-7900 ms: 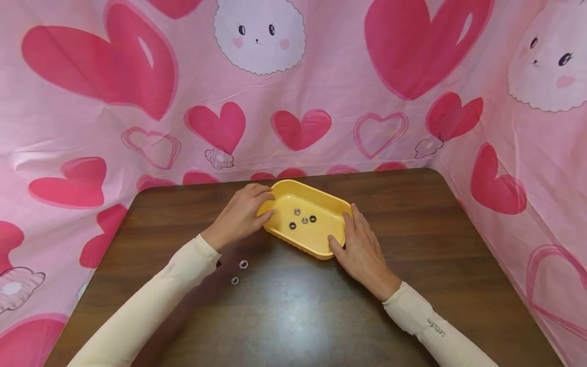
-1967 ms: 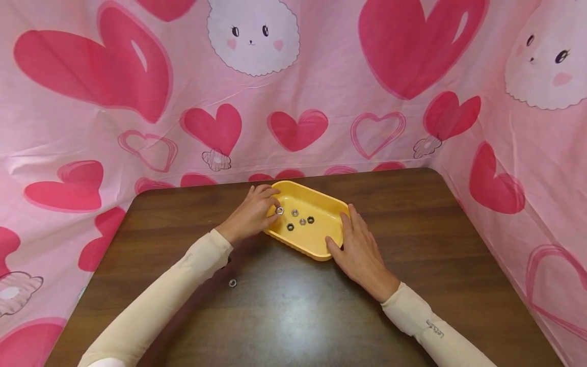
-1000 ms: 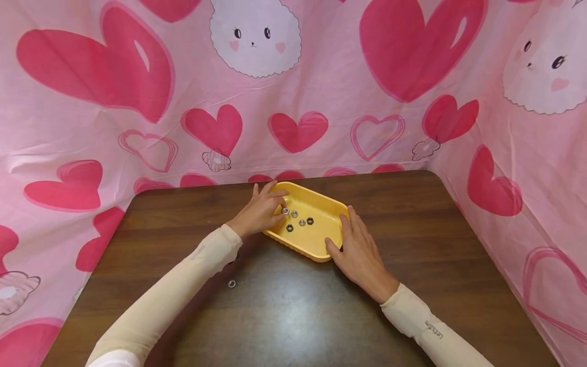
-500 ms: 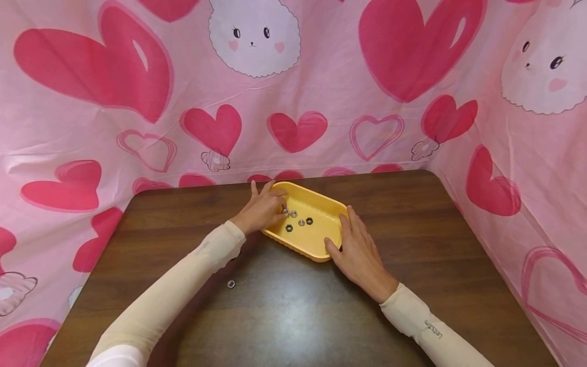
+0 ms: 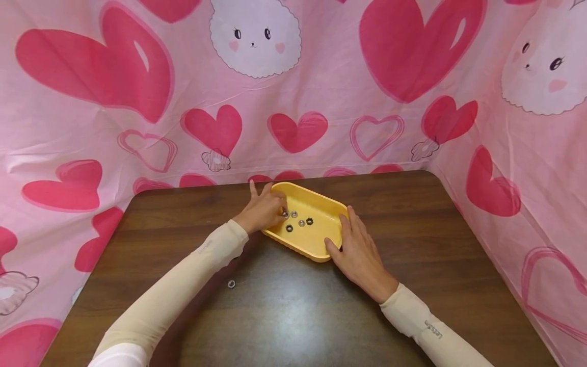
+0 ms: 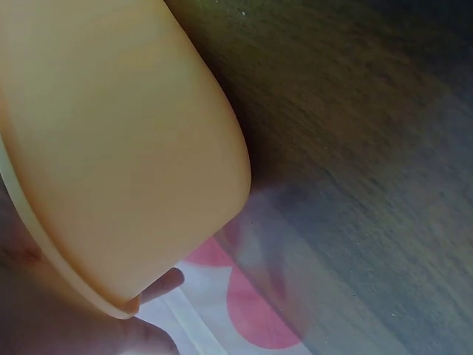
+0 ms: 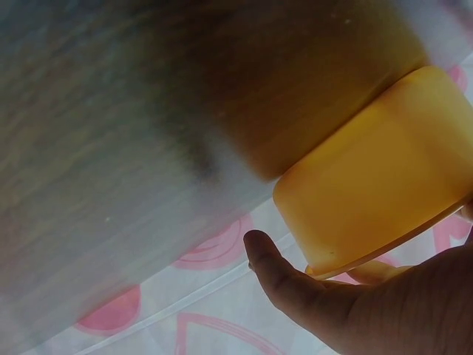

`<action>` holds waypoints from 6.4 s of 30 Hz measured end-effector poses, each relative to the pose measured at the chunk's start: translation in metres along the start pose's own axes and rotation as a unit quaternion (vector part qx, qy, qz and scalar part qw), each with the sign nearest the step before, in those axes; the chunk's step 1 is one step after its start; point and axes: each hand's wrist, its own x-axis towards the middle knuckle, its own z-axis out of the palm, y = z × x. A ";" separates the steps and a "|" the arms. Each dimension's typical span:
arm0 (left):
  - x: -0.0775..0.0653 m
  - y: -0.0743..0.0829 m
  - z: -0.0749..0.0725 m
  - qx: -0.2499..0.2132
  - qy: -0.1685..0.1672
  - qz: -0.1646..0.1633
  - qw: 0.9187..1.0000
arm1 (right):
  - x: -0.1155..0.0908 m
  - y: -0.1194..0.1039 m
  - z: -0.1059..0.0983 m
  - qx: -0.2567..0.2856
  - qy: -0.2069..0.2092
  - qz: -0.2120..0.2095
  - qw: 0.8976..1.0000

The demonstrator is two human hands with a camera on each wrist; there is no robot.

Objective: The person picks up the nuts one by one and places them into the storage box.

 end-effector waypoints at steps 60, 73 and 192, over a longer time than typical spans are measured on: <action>-0.112 -0.018 -0.025 -0.100 0.167 0.030 0.980 | 0.000 -0.003 -0.003 -0.002 -0.007 0.012 1.000; -0.128 -0.022 -0.019 -0.112 0.159 0.018 0.981 | 0.000 -0.003 -0.002 -0.006 -0.006 0.009 1.000; -0.153 -0.017 -0.037 -0.071 0.104 0.067 0.990 | 0.000 -0.003 -0.002 -0.004 0.000 0.008 1.000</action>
